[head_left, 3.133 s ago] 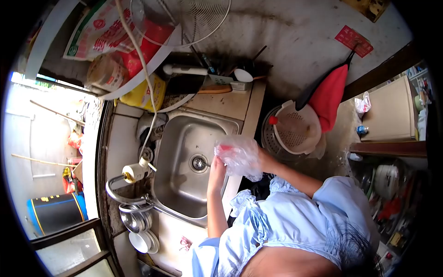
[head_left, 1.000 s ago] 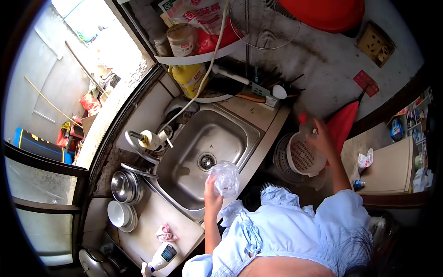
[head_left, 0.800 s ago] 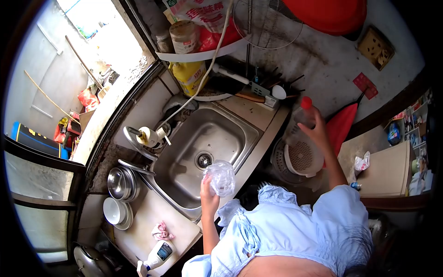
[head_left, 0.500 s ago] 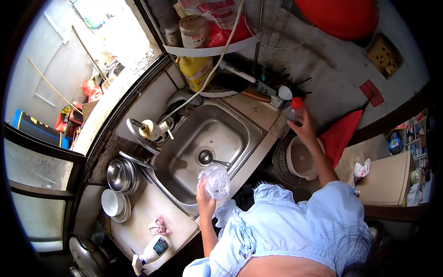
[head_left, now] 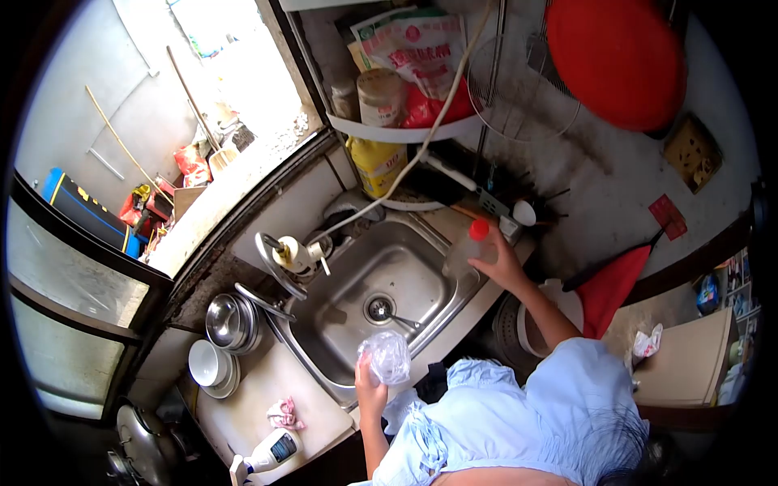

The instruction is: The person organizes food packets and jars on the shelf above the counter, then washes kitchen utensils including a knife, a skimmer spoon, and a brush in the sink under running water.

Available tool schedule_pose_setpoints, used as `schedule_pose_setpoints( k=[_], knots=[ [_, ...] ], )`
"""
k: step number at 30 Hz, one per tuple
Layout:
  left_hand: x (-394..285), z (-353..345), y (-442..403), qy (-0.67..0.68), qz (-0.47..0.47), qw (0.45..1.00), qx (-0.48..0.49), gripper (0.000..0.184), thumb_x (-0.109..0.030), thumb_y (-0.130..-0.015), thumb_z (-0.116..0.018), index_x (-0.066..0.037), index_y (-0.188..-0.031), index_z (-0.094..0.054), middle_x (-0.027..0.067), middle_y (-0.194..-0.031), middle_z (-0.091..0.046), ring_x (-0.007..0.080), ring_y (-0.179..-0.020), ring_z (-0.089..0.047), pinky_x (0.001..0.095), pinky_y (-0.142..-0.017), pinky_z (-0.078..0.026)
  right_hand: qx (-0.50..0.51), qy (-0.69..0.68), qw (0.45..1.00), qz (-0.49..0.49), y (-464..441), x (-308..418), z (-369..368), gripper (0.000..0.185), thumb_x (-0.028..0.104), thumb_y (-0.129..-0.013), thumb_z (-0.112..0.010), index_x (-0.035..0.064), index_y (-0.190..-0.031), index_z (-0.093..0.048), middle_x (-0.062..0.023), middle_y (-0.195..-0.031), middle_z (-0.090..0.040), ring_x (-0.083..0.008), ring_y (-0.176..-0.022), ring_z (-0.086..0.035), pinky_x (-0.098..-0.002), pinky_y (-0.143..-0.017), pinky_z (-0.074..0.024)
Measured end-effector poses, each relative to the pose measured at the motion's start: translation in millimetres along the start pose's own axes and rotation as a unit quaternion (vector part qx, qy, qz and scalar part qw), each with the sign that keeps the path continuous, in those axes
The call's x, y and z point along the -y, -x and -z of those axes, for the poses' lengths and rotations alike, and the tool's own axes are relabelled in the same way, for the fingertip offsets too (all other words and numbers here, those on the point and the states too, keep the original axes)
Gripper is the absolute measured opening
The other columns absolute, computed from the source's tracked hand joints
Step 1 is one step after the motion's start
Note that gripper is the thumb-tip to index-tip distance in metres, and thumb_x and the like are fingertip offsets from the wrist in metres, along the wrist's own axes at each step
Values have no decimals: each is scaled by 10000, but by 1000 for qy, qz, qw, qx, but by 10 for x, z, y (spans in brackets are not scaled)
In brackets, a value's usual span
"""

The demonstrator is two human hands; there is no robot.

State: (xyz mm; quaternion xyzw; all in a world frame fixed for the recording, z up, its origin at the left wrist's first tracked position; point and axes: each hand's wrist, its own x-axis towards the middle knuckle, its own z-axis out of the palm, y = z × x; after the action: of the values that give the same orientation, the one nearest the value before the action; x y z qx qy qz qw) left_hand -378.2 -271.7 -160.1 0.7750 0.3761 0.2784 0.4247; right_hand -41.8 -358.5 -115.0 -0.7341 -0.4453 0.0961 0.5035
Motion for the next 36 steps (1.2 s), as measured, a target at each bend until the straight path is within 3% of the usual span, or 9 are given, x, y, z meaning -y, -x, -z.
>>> schedule_pose_setpoints(
  k=[11,18,25,26,28,35,36],
  knots=[
    [46,-58,-102,11,-29,999,22,513,28,-586,-540,-50,-1084,-442,209,-1081,-476,379,-996,-476,381,-832,-390,-11,13,1000,8,76,92,0,693,135,-655,-705,58,-1217,-306,-150,-1206,-404,-267,-1118,-415,-344,-908,-354],
    [-6,2,-92,5,-45,999,28,515,28,-596,-544,-47,-1094,-440,213,-1110,-456,377,-1034,-454,372,-863,-373,-14,30,999,13,125,138,-56,659,126,-644,-709,70,-1193,-348,-128,-1113,-477,-253,-1025,-482,-335,-848,-392],
    [75,66,3,-7,-36,999,-6,518,29,-604,-546,-49,-1104,-437,218,-1110,-455,382,-1037,-450,375,-870,-371,10,12,1000,4,92,295,-185,660,94,-642,-702,72,-1198,-348,-137,-1140,-458,-252,-1046,-473,-339,-860,-395],
    [72,88,16,7,-16,1000,-2,470,-14,-645,-588,-25,-1093,-448,202,-1132,-473,348,-1074,-447,351,-894,-353,12,11,1000,0,91,310,-200,660,94,-642,-702,72,-1198,-348,-137,-1140,-458,-252,-1046,-473,-339,-860,-395],
    [77,110,35,8,-9,1000,1,472,-13,-644,-589,-26,-1094,-448,203,-1132,-472,349,-1071,-449,350,-890,-356,9,61,998,24,94,334,-218,658,105,-645,-701,75,-1200,-348,-138,-1153,-454,-247,-1054,-470,-336,-850,-399],
    [75,86,29,-6,-17,1000,2,523,24,-613,-546,-54,-1117,-426,219,-1116,-454,390,-1037,-445,379,-861,-375,65,7,997,-28,136,281,-239,638,112,-636,-714,66,-1176,-378,-124,-1095,-506,-232,-1008,-505,-326,-824,-407],
    [79,76,22,-16,-20,1000,1,521,16,-619,-554,-53,-1119,-426,220,-1126,-450,391,-1044,-442,382,-868,-372,32,0,999,-37,115,312,-229,636,99,-635,-713,64,-1174,-379,-119,-1082,-514,-219,-992,-513,-319,-823,-410]
  ],
)
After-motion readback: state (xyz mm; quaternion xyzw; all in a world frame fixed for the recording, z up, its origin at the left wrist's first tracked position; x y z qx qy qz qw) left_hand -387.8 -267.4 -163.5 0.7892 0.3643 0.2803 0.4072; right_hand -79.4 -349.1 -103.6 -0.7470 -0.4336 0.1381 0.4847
